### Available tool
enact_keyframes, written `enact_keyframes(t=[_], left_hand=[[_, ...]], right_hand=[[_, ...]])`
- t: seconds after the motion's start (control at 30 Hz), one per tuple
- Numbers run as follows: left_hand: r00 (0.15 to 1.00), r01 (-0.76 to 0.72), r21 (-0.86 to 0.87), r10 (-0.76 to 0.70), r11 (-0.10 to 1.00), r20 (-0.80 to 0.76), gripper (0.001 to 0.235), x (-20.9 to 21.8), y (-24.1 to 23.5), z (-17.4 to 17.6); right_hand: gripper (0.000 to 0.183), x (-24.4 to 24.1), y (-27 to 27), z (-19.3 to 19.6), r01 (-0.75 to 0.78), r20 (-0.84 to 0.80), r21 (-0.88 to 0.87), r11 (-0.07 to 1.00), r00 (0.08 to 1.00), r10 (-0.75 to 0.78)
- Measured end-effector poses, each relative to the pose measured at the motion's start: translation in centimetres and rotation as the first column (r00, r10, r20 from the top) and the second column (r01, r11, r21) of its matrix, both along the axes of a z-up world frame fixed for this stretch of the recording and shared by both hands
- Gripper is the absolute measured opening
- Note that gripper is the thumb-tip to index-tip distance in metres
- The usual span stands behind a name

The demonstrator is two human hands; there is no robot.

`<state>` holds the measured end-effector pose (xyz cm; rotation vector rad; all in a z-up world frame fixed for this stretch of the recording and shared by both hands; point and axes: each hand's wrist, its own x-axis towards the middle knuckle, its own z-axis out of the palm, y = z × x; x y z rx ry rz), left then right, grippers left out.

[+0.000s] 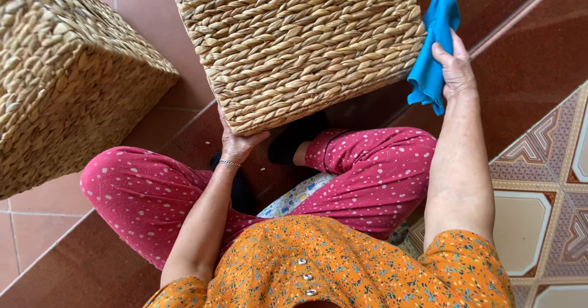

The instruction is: The person sits on the floor and wipes the exterior and interior surfaces of woven baskets using a blue cloth. They rotate the baskets to clean all sides and occasionally use scissors to trim loose fibers.

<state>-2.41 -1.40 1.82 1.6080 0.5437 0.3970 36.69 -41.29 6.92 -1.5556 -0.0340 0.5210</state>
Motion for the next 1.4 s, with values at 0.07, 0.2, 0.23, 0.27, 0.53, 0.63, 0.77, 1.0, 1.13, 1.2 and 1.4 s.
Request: enact_keyframes(t=[0.07,0.2,0.23,0.27,0.53,0.63,0.77,1.0,1.13,1.2,1.4], left_hand=[[0.997,-0.015,0.027,0.017,1.000,-0.078,0.127,0.1,0.9,1.4],[0.999,-0.046,-0.046,0.046,0.998,0.012,0.097,0.6,2.7,7.3],[0.998,-0.051,0.024,0.052,0.998,-0.025,0.088,0.7,3.3,9.6],[0.996,-0.055,0.093,0.061,0.994,-0.061,0.079,0.7,3.7,12.0],[0.872,0.100,0.243,0.033,0.965,-0.489,0.099,0.0,4.1,22.4],[0.968,0.008,0.274,0.061,0.962,-0.243,0.085,0.8,3.9,19.6],[0.983,-0.148,0.528,0.183,0.836,-0.015,0.084,1.1,3.7,13.9],[0.977,-0.203,-0.104,0.208,0.973,0.040,0.068,3.0,7.7,5.9],[0.987,-0.154,0.062,0.150,0.986,0.062,0.068,2.7,8.8,4.6],[0.986,-0.164,0.050,0.163,0.985,0.026,0.071,2.6,8.4,5.2],[0.981,-0.192,-0.050,0.193,0.980,0.026,0.076,2.8,7.1,8.3]], right_hand=[[0.055,0.4,1.6,2.1,0.009,0.081,0.042,0.999,0.997,-0.013],[0.049,1.3,4.1,6.7,-0.046,0.237,0.087,0.995,0.971,0.024],[0.049,1.6,4.5,8.1,-0.067,0.280,0.073,0.995,0.959,0.044],[0.048,1.8,4.8,9.6,-0.086,0.322,0.059,0.995,0.945,0.063],[0.051,-0.2,7.3,17.1,-0.033,0.595,-0.340,0.940,0.766,0.242],[0.065,-1.1,10.8,15.4,0.090,0.849,-0.422,0.902,0.387,0.359],[0.062,-3.8,17.4,13.6,0.450,0.811,-0.584,0.676,0.299,0.502],[0.060,-21.2,32.3,15.4,0.218,0.777,-0.613,0.759,-0.008,0.629],[0.062,-26.5,32.7,14.1,0.005,0.783,-0.619,0.785,-0.080,0.617],[0.061,-23.7,30.4,13.6,0.067,0.745,-0.655,0.753,-0.114,0.657],[0.033,-7.9,18.6,13.5,0.574,0.680,-0.669,0.472,0.215,0.701]])
